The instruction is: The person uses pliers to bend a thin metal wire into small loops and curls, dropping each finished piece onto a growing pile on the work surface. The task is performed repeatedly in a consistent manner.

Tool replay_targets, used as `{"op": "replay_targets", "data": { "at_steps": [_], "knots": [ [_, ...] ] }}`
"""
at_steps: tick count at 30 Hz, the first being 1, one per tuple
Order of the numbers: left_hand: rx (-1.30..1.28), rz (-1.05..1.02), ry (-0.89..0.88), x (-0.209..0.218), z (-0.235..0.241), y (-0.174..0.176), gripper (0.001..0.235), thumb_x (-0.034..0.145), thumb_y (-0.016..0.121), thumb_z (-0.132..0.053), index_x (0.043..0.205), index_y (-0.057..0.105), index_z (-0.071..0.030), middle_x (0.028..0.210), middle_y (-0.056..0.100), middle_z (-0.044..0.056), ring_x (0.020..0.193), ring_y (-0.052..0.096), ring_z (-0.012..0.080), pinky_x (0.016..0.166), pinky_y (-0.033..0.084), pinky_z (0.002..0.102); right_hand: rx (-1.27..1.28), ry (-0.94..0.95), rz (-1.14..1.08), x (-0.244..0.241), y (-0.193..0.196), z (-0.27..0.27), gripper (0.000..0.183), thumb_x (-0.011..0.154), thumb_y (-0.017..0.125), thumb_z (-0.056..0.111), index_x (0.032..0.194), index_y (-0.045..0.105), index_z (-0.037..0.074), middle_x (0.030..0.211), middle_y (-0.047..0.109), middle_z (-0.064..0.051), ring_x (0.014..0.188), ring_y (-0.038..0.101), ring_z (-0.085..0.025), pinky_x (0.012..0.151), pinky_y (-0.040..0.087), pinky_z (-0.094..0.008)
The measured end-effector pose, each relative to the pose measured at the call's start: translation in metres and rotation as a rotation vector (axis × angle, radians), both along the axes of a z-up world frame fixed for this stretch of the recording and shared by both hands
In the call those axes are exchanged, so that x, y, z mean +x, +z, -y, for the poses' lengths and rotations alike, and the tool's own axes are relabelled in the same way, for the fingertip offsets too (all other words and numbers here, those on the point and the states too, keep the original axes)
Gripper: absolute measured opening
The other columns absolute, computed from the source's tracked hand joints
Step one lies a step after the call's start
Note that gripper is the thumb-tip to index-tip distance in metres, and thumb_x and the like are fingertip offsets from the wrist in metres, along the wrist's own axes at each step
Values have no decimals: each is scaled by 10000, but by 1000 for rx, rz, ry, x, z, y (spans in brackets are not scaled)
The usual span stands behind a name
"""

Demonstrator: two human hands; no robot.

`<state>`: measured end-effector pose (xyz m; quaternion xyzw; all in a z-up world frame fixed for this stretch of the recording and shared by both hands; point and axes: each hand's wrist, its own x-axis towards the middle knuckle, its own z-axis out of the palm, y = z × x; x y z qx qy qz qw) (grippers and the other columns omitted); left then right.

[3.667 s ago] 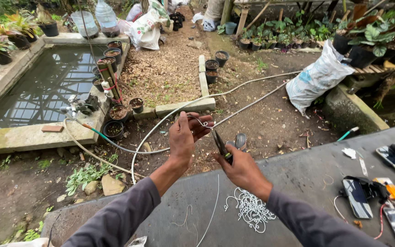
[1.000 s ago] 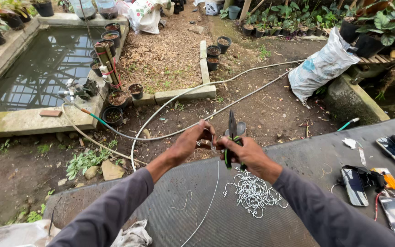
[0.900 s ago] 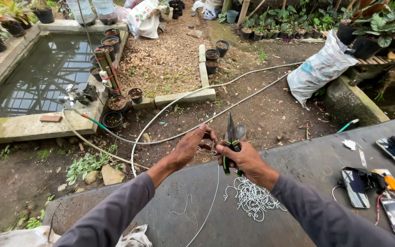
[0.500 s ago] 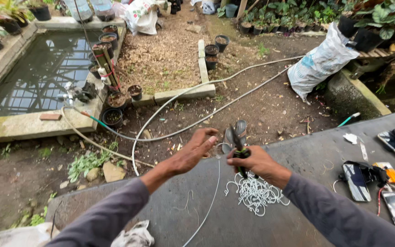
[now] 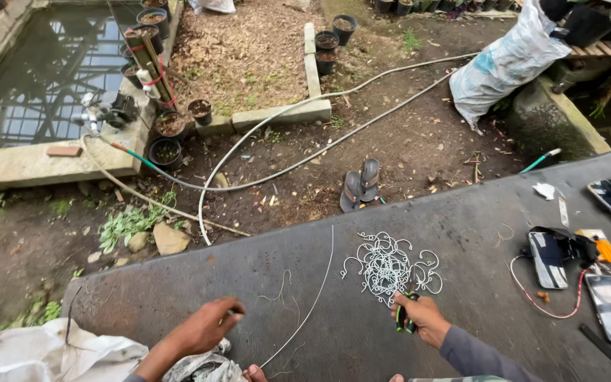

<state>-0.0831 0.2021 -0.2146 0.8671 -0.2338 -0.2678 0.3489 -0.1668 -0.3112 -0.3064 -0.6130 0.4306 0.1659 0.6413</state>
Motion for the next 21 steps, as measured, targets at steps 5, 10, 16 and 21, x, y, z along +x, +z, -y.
{"op": "replay_targets", "data": {
  "at_steps": [5,10,16,21],
  "knots": [
    [161,108,337,-20,-110,-12,156,884,568,-52,973,696,-58,888,771,160,855,752,312,793,589,388,-240,637,-107,36,70,1,323,844,795,378,866,777,56,726,723,-44,608,585,-129,550,435,-299],
    [444,34,303,-57,-203,-8,162,805,595,-30,845,740,-89,874,772,130,893,756,291,822,585,372,-335,999,218,127,83,-38,347,786,882,305,704,685,32,613,611,-27,578,536,-132,548,427,-320],
    [707,127,99,-104,-219,-37,401,831,594,-52,1223,610,-141,1254,616,100,1184,593,302,990,483,435,-386,688,285,135,11,-130,202,781,825,202,794,722,29,649,701,-79,573,613,-178,542,479,-360],
    [987,329,-306,-125,-200,-57,366,965,547,-200,1310,567,-80,1392,513,140,1280,485,304,1026,381,544,-632,631,292,103,2,-142,160,829,781,219,966,790,137,759,780,-77,670,728,-209,648,556,-363]
  ]
}}
